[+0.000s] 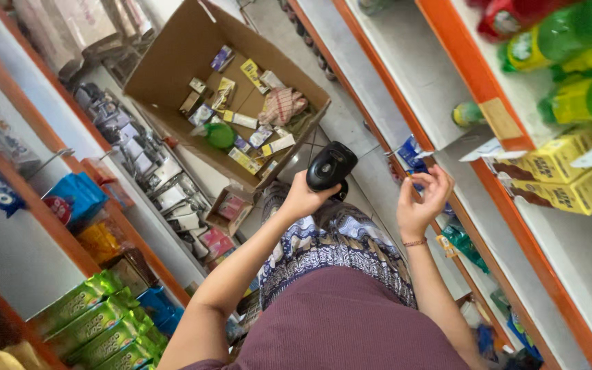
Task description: The person picks up beverage cartons from a cardboard box, scans them using a handheld scanner, and places them onto a store shelf.
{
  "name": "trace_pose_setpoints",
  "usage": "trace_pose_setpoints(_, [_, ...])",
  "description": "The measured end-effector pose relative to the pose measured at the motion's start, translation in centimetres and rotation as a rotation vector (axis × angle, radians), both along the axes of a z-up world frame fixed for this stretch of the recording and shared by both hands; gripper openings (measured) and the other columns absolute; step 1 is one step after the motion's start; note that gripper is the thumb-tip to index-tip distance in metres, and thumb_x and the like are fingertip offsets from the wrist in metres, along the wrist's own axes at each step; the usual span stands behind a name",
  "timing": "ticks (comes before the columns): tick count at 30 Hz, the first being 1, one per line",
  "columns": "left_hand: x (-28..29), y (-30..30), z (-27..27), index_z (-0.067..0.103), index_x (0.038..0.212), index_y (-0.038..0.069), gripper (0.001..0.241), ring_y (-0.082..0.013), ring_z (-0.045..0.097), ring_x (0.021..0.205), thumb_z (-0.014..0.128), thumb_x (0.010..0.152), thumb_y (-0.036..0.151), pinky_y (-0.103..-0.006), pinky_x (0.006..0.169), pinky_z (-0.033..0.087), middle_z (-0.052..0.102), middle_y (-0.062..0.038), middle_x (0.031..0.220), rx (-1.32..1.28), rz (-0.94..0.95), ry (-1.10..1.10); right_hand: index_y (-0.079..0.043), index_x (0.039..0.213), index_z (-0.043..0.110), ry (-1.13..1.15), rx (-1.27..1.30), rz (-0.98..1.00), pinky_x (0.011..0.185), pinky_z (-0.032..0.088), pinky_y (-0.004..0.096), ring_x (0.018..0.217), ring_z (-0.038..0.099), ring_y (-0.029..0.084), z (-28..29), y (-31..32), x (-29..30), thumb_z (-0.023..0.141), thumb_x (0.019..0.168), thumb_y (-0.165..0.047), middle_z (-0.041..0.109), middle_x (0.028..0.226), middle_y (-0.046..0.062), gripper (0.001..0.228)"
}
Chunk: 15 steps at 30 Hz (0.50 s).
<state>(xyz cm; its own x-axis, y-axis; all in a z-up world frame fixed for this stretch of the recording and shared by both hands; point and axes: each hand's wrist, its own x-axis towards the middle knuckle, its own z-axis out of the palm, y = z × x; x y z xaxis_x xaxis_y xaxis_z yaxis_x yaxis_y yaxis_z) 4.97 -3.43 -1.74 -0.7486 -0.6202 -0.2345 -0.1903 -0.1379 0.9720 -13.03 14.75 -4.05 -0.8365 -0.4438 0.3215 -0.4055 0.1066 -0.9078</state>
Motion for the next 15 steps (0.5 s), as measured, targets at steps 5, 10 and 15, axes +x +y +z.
trace_pose_setpoints(5, [6.8,-6.0,-0.6,0.070,0.104,0.000,0.027,-0.0101,0.064,0.082,0.081,0.081,0.011,-0.0314,0.080,0.055,0.074,-0.006,0.089,-0.130,0.222,-0.027,0.002,0.140,0.048,-0.076,0.048,0.160,0.085,0.054,0.027,0.096,0.065,0.015,-0.8,-7.9,2.1,0.067,0.094,0.014,0.049,0.129,0.010,0.051])
trace_pose_setpoints(10, [13.1,-12.3,-1.3,0.072,0.105,0.000,0.028,-0.0098,0.068,0.083,0.080,0.079,0.010,-0.0308,0.079,0.055,0.076,-0.005,0.090,-0.189,0.357,-0.077,0.002,0.138,0.051,-0.008,0.078,0.243,0.088,0.055,0.028,0.099,0.065,0.015,-1.0,-16.3,5.1,0.068,0.094,0.013,0.050,0.129,0.012,0.049])
trace_pose_setpoints(15, [17.3,-18.9,-3.5,0.075,0.101,0.001,0.021,-0.0093,0.065,0.075,0.077,0.082,0.011,-0.0300,0.073,0.054,0.074,-0.004,0.081,-0.133,0.488,-0.095,0.001,0.135,0.055,-0.028,0.122,0.335,0.089,0.057,0.028,0.097,0.066,0.014,-2.4,-24.5,8.9,0.067,0.094,0.011,0.052,0.127,0.010,0.043])
